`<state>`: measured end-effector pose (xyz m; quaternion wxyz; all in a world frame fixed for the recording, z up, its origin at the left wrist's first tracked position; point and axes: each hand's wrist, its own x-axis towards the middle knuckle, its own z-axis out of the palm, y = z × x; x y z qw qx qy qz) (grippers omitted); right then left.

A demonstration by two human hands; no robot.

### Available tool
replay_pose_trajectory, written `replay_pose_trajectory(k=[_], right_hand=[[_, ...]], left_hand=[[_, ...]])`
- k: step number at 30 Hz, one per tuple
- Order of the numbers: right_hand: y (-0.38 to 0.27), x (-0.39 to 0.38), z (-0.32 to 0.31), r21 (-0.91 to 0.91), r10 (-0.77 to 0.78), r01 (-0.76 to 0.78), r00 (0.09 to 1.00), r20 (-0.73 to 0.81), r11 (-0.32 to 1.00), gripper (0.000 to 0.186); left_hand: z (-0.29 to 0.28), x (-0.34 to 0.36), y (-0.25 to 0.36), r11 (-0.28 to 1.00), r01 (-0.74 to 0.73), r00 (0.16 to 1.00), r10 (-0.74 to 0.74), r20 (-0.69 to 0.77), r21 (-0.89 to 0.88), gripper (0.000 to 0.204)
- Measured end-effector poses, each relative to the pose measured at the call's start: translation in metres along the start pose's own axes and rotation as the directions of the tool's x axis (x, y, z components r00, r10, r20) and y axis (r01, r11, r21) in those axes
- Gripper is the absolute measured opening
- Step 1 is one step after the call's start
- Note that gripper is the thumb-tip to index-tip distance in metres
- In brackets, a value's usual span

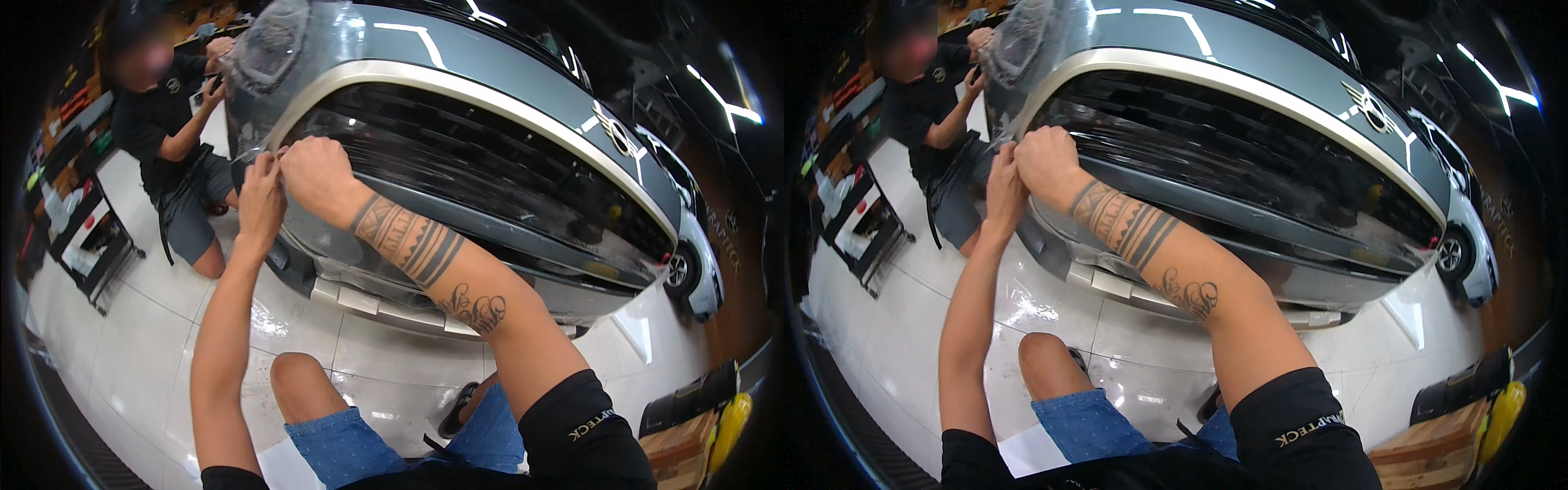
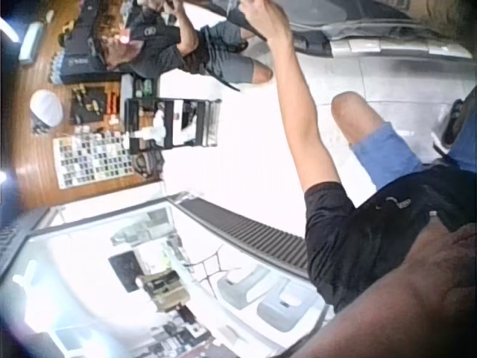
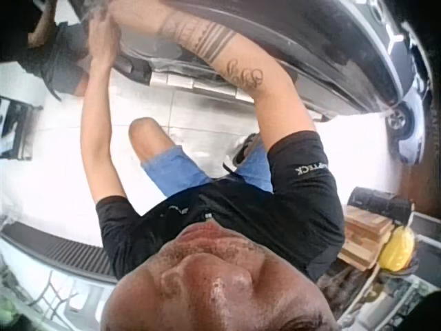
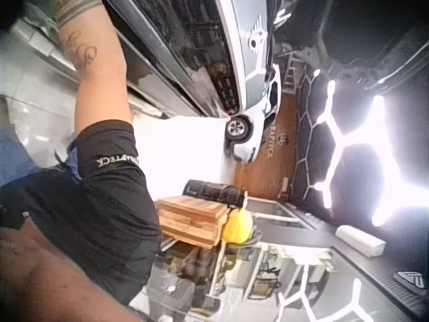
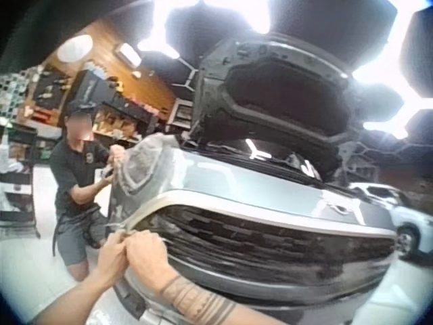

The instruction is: The person applies a transparent protective film to the front grille of a Mini Cooper. They use a spray bottle to wet the surface and a squeegee to smooth the film, removing air bubbles and ensuring adhesion. The person works methodically across the grille area, adjusting the film and using tools to achieve a clean finish.

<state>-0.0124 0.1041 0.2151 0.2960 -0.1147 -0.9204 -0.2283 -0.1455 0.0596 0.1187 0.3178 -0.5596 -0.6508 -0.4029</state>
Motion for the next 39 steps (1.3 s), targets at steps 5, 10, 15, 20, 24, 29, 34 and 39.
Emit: replay_pose_trajectory(k=[5,10,15,20,24,29,34,39], right_hand=[[0.018,-0.052,-0.045,0.007,0.077,-0.079,0.985,0.155,0.997,0.012],[0.078,-0.15,-0.089,-0.054,0.144,-0.139,0.983,0.116,0.989,0.005],[0.13,-0.235,-0.14,-0.177,0.268,-0.236,0.944,0.19,0.956,0.009],[0.146,-0.285,-0.175,0.163,0.417,-0.429,0.903,0.101,0.889,0.02],[0.109,-0.393,-0.206,0.669,0.772,-0.686,0.578,0.263,0.286,0.049],[0.039,-0.562,-0.201,0.432,0.945,-0.899,0.197,0.262,0.068,0.041],[0.018,-0.593,-0.17,0.152,0.971,-0.967,0.22,0.096,0.204,0.036],[0.011,-0.586,-0.157,0.265,0.98,-0.951,0.185,0.067,0.161,0.037]], left_hand=[[-0.024,0.016,-0.012,0.971,-0.189,0.981,0.18,0.077,0.143,0.042],[-0.029,0.031,0.011,0.992,-0.021,0.974,-0.009,0.227,0.128,0.025],[-0.025,0.04,0.015,0.98,0.062,0.955,-0.113,0.276,0.187,0.018],[-0.021,0.04,0.02,0.97,0.085,0.936,-0.156,0.316,0.228,0.021],[-0.044,0.04,0.01,0.961,0.044,0.908,-0.153,0.39,0.274,0.025],[-0.028,0.039,0.016,0.93,-0.051,0.898,-0.117,0.424,0.365,0.03],[-0.031,0.036,0.011,0.919,-0.122,0.895,-0.062,0.442,0.376,0.039],[-0.026,0.039,0.016,0.96,-0.021,0.928,-0.085,0.362,0.279,0.045]])
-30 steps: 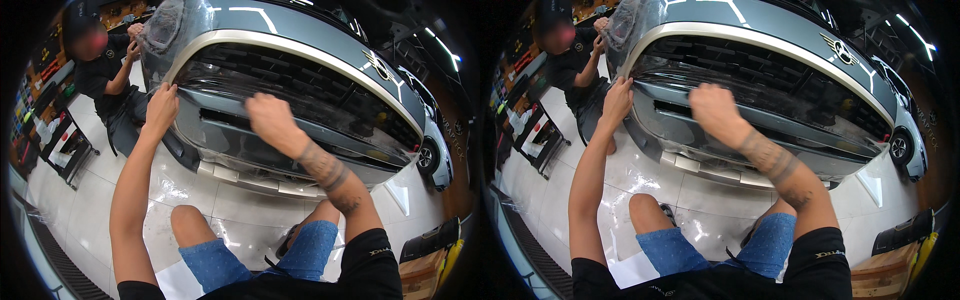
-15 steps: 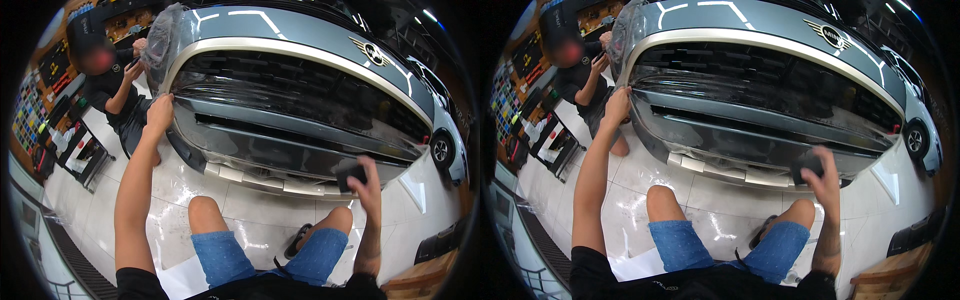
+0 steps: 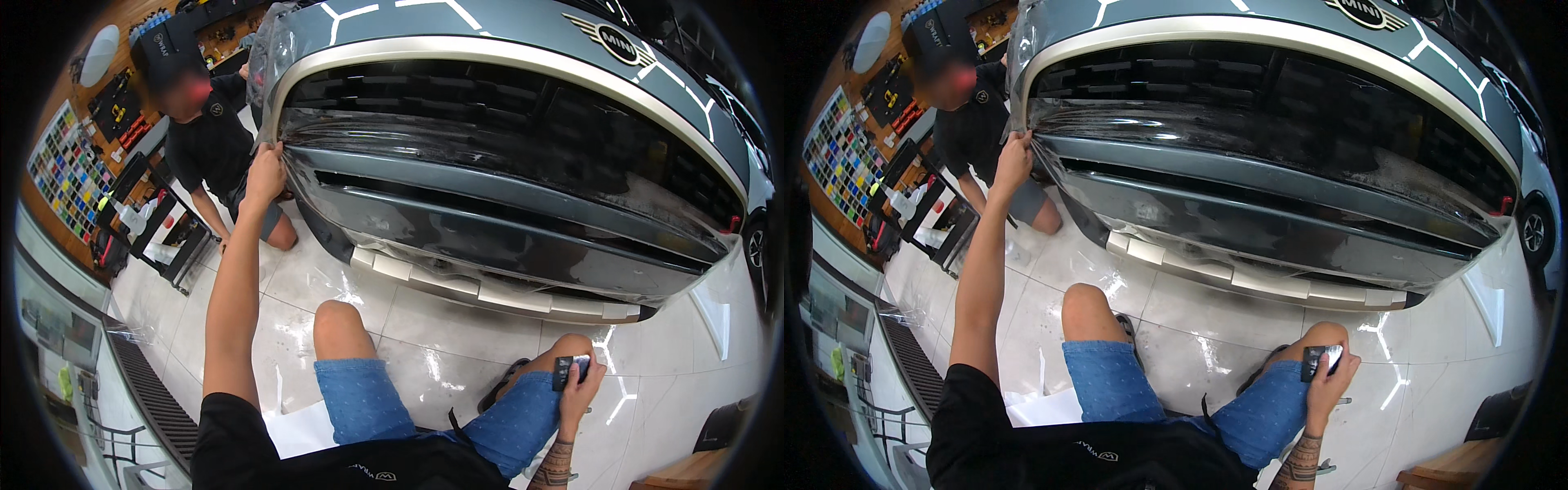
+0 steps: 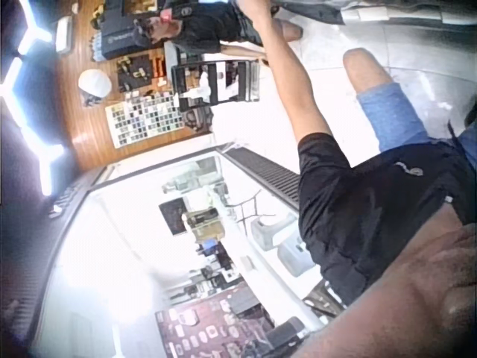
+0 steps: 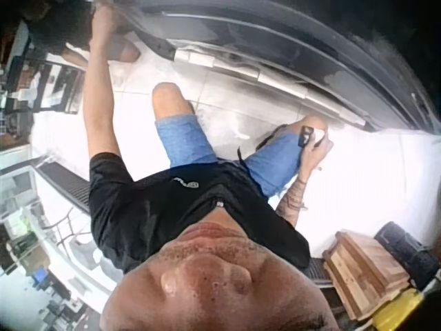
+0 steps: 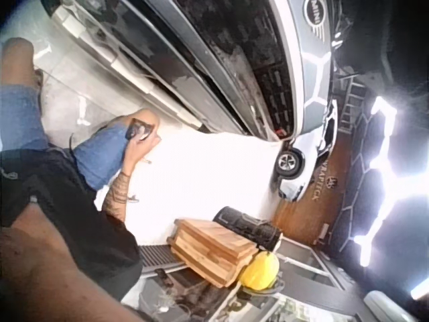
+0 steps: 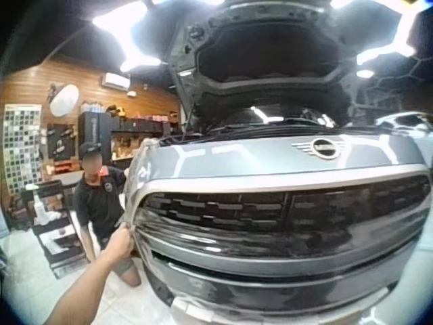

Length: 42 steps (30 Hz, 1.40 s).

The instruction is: The person applies a transparent protective film to the front grille of a Mini Cooper. They use a spray bottle to wet the surface and a squeegee to smooth the film, removing air bubbles and ensuring adhesion. The person works methodically across the grille area, adjusting the film and using tools to achieve a clean finish.

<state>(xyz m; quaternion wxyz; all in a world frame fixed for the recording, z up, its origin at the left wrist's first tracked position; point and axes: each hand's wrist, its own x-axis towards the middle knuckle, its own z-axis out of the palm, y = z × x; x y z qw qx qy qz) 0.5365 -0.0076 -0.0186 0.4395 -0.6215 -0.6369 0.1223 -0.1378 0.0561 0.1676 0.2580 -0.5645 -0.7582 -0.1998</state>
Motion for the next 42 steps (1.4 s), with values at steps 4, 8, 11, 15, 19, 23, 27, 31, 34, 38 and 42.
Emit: replay_pose_trajectory(k=[4,8,11,15,19,23,27,31,34,38,42], right_hand=[[-0.017,0.005,-0.001,-0.094,-0.173,0.166,0.982,-0.072,0.982,0.037],[-0.117,0.016,-0.072,0.605,-0.367,0.11,0.874,0.319,0.789,0.022],[-0.206,0.035,-0.065,0.936,-0.97,-0.274,0.044,0.239,0.219,0.022],[-0.231,0.01,-0.044,0.88,-0.923,-0.282,-0.16,0.35,0.383,0.013],[-0.26,0.015,-0.03,0.938,-0.912,-0.081,-0.278,0.302,0.336,0.016],[-0.273,0.018,-0.023,0.928,-0.816,0.143,-0.443,0.372,0.345,0.018],[-0.29,0.033,-0.031,0.853,-0.668,0.407,-0.539,0.512,0.326,0.017],[-0.302,0.049,-0.034,0.749,-0.638,0.603,-0.467,0.612,0.276,0.019],[-0.312,0.08,-0.038,0.743,-0.777,0.582,-0.28,0.564,0.33,0.02],[-0.235,0.128,-0.042,0.922,-0.841,0.274,0.534,0.089,0.272,0.016],[-0.231,0.135,0.045,0.818,-0.561,-0.569,0.651,0.512,0.087,0.04]], left_hand=[[0.004,-0.018,-0.009,0.979,-0.047,0.969,-0.004,-0.248,-0.198,0.04],[-0.006,-0.029,0.039,0.959,-0.126,0.951,0.044,-0.305,-0.253,0.045],[0.001,-0.021,0.034,0.976,-0.102,0.946,0.036,-0.323,-0.191,0.042],[0.006,-0.014,0.015,0.991,-0.073,0.933,0.028,-0.359,-0.113,0.035],[0.01,-0.022,-0.001,0.999,-0.014,0.925,-0.006,-0.381,-0.051,0.035],[0.023,-0.018,0.006,0.984,0.089,0.902,-0.144,-0.407,-0.153,0.038],[0.036,-0.018,0.014,0.921,0.251,0.85,-0.356,-0.387,-0.297,0.043],[0.053,-0.024,0.017,0.86,0.297,0.749,-0.479,-0.458,-0.414,0.051],[0.068,-0.019,0.036,0.801,0.307,0.718,-0.549,-0.428,-0.513,0.057],[0.073,-0.028,0.021,0.827,0.273,0.684,-0.526,-0.506,-0.491,0.054],[0.075,-0.019,0.032,0.826,0.271,0.673,-0.53,-0.516,-0.494,0.05]])
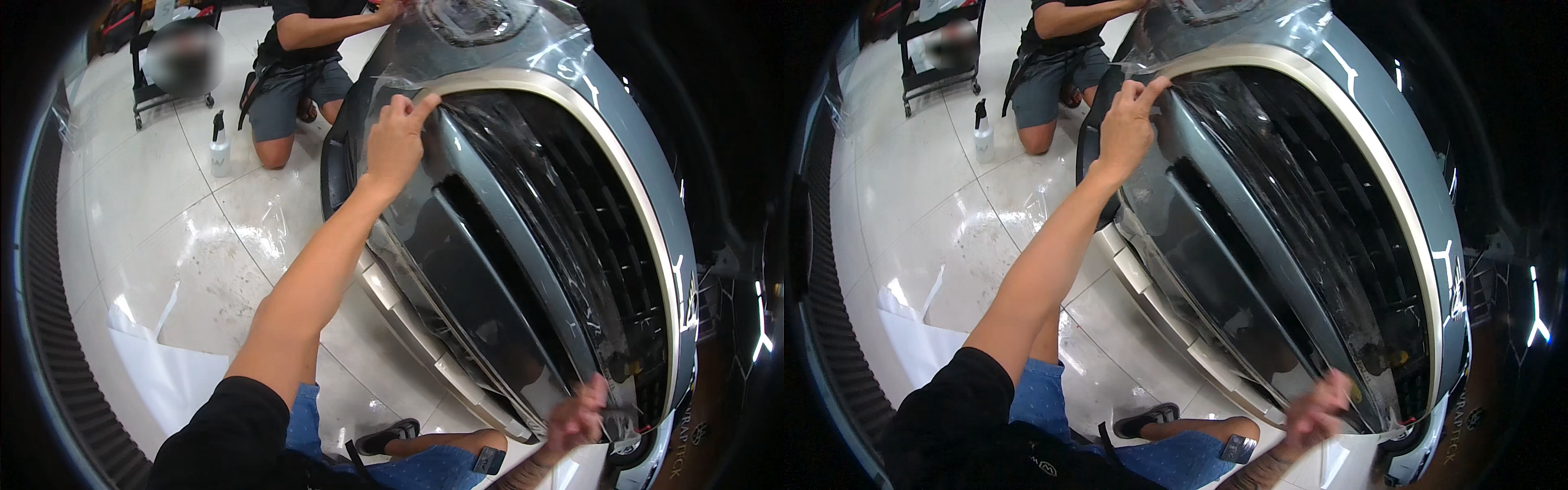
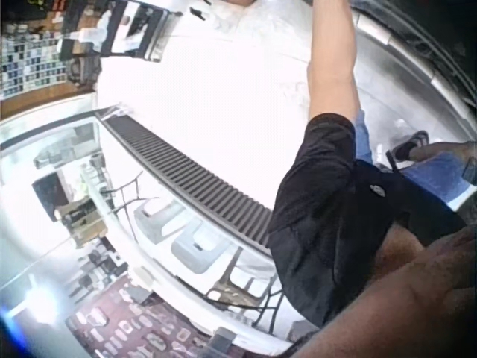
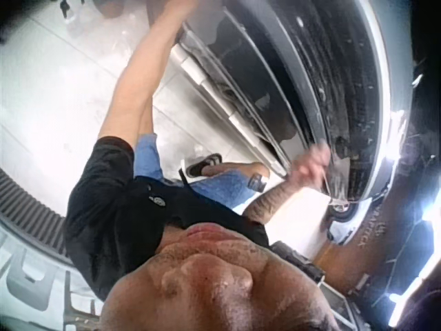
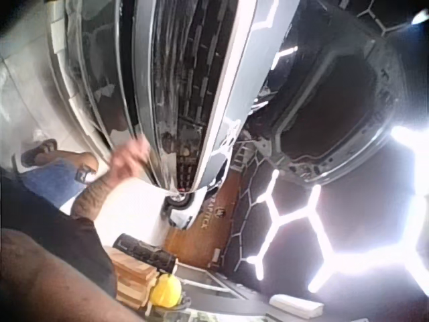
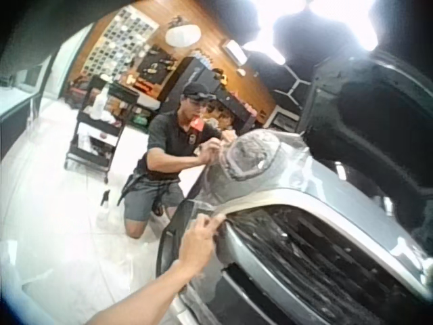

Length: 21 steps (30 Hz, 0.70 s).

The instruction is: The person applies a transparent protective film to the front grille of a Mini Cooper. They use a spray bottle to wet the surface and a squeegee to smooth the film, removing air bubbles and ensuring adhesion. The person works methodically across the grille area, adjusting the film and using tools to achieve a clean finish.

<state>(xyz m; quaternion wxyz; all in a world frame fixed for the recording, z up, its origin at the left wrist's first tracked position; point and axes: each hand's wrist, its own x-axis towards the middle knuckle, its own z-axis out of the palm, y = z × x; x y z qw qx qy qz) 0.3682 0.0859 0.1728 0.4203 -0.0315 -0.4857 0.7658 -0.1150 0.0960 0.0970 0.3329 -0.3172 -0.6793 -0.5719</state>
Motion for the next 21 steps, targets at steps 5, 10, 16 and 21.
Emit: replay_pose_trajectory(k=[5,10,16,21], right_hand=[[0.153,0.057,0.079,0.354,0.575,-0.557,0.816,0.065,0.751,0.055],[0.178,0.11,0.114,0.181,0.468,-0.495,0.867,0.171,0.85,0.046],[0.141,0.191,0.126,-0.721,0.137,0.029,0.976,0.171,0.693,0.022],[0.142,0.238,0.147,-0.935,0.056,0.261,0.958,0.281,0.239,0.014]], left_hand=[[0.005,-0.002,-0.002,0.999,0.041,0.999,-0.042,-0.016,-0.029,0.051],[0.002,0.003,-0.003,0.994,0.08,0.997,-0.08,-0.003,-0.07,0.049],[-0.009,0.001,-0.005,0.987,0.114,0.992,-0.108,0.061,-0.113,0.06],[-0.007,0.002,-0.004,0.988,0.127,0.991,-0.121,0.062,-0.088,0.053]])
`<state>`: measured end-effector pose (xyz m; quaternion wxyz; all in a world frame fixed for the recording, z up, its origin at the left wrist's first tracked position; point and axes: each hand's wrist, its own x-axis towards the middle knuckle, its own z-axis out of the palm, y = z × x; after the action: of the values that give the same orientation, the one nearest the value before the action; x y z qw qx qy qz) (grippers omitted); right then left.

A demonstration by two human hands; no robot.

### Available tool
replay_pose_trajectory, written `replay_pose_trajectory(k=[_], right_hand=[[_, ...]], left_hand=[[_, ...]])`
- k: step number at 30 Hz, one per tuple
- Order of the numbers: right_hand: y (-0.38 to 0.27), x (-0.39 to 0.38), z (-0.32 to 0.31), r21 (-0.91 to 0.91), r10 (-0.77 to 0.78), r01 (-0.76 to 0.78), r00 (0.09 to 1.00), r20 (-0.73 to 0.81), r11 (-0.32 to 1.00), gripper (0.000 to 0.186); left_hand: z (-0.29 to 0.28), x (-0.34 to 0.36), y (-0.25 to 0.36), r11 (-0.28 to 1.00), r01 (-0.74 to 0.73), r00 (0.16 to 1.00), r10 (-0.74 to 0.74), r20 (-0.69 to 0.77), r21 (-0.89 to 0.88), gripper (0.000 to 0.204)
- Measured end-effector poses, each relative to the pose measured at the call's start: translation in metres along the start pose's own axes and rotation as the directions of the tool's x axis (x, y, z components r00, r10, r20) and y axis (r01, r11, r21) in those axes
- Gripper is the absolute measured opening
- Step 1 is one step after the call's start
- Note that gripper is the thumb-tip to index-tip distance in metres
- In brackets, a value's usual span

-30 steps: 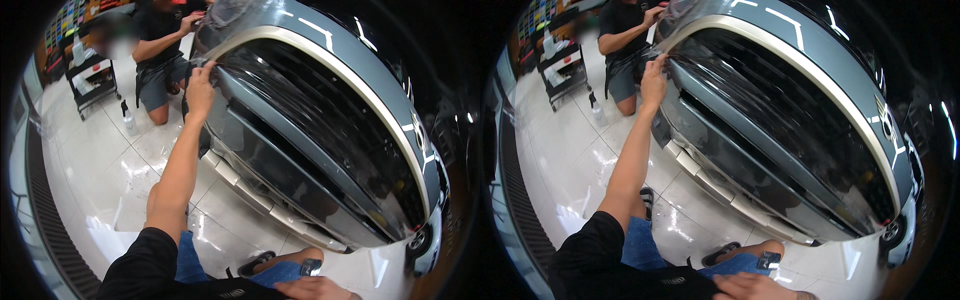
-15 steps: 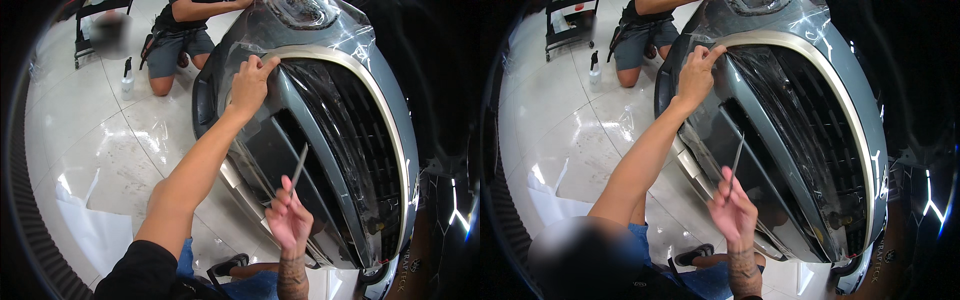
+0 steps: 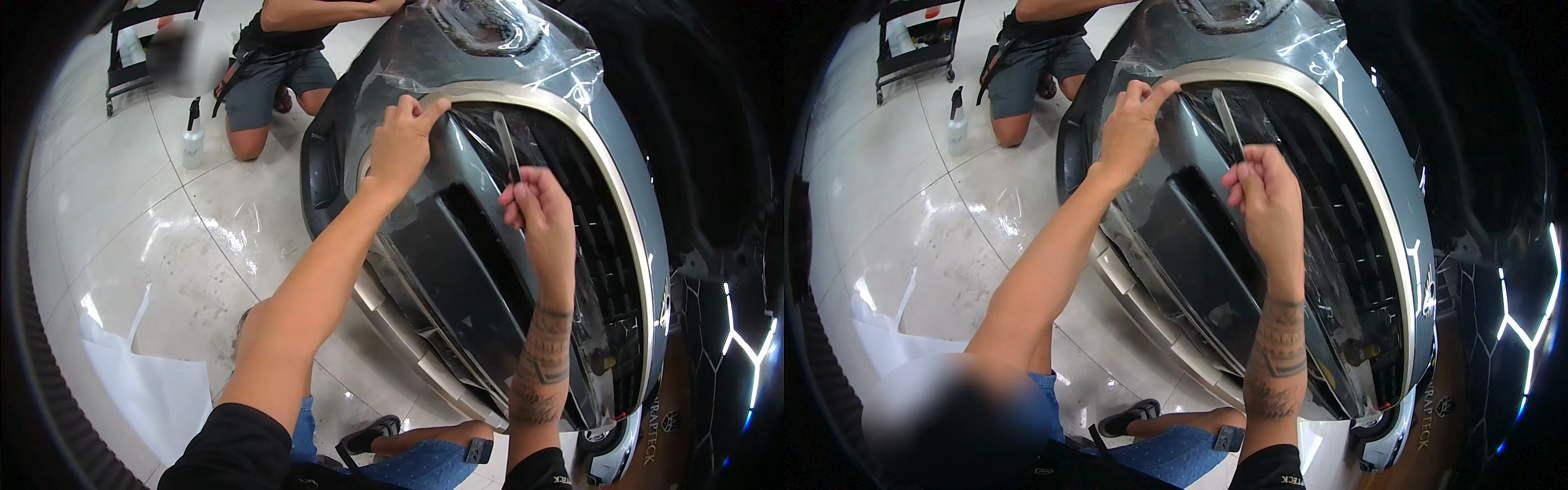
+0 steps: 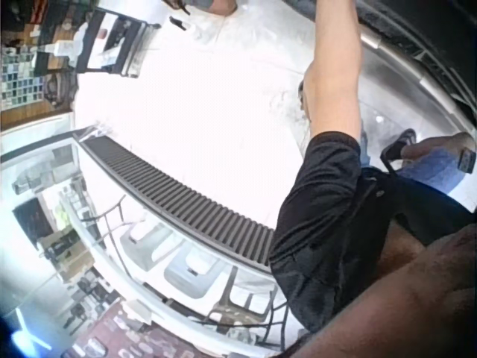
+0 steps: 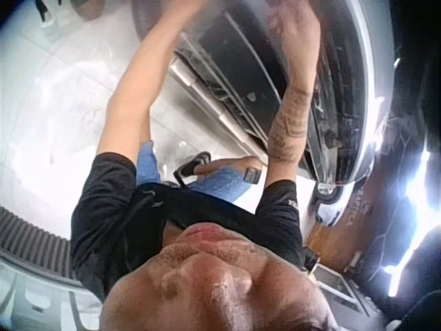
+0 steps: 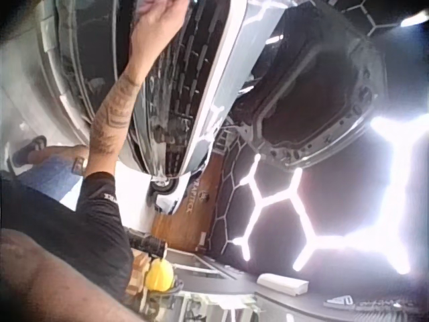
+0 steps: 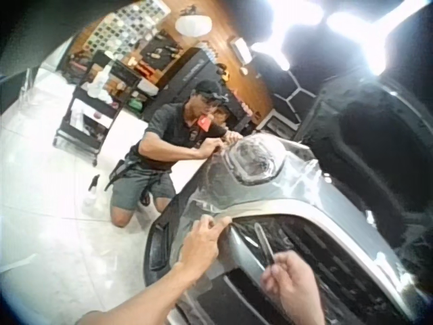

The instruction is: The person applies a transparent protective film to the front grille of a Mini Cooper. They use a spray bottle to wet the surface and a squeegee to smooth the film, removing air bubbles and ensuring adhesion. The person works methodically across the grille area, adjusting the film and using tools to achieve a clean finish.

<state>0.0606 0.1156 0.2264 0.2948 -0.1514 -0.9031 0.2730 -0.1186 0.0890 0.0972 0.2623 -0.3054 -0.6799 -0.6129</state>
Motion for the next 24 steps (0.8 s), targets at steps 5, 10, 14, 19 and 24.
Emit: replay_pose_trajectory(k=[5,10,14,19,24], right_hand=[[0.009,0.032,0.015,-0.483,-0.244,0.123,0.949,-0.198,0.867,0.03],[0.008,0.034,0.028,-0.459,-0.171,0.081,0.972,-0.159,0.885,0.015],[0.006,0.033,0.03,-0.459,-0.219,0.146,0.97,-0.109,0.876,0.012],[0.004,0.041,0.031,-0.531,-0.204,0.138,0.977,-0.068,0.836,0.013],[0.003,0.048,0.032,-0.584,-0.22,0.151,0.974,-0.049,0.798,0.013]], left_hand=[[-0.005,0.0,0.006,0.999,0.023,0.998,-0.022,0.061,-0.023,0.061],[-0.005,0.001,0.005,1.0,0.025,0.997,-0.024,0.077,-0.007,0.057],[-0.006,0.0,0.003,0.999,0.019,0.998,-0.017,0.064,-0.027,0.058],[-0.006,-0.001,0.005,0.996,0.028,0.998,-0.023,0.058,-0.083,0.066],[-0.006,-0.001,0.005,0.994,0.031,0.998,-0.025,0.063,-0.102,0.067]])
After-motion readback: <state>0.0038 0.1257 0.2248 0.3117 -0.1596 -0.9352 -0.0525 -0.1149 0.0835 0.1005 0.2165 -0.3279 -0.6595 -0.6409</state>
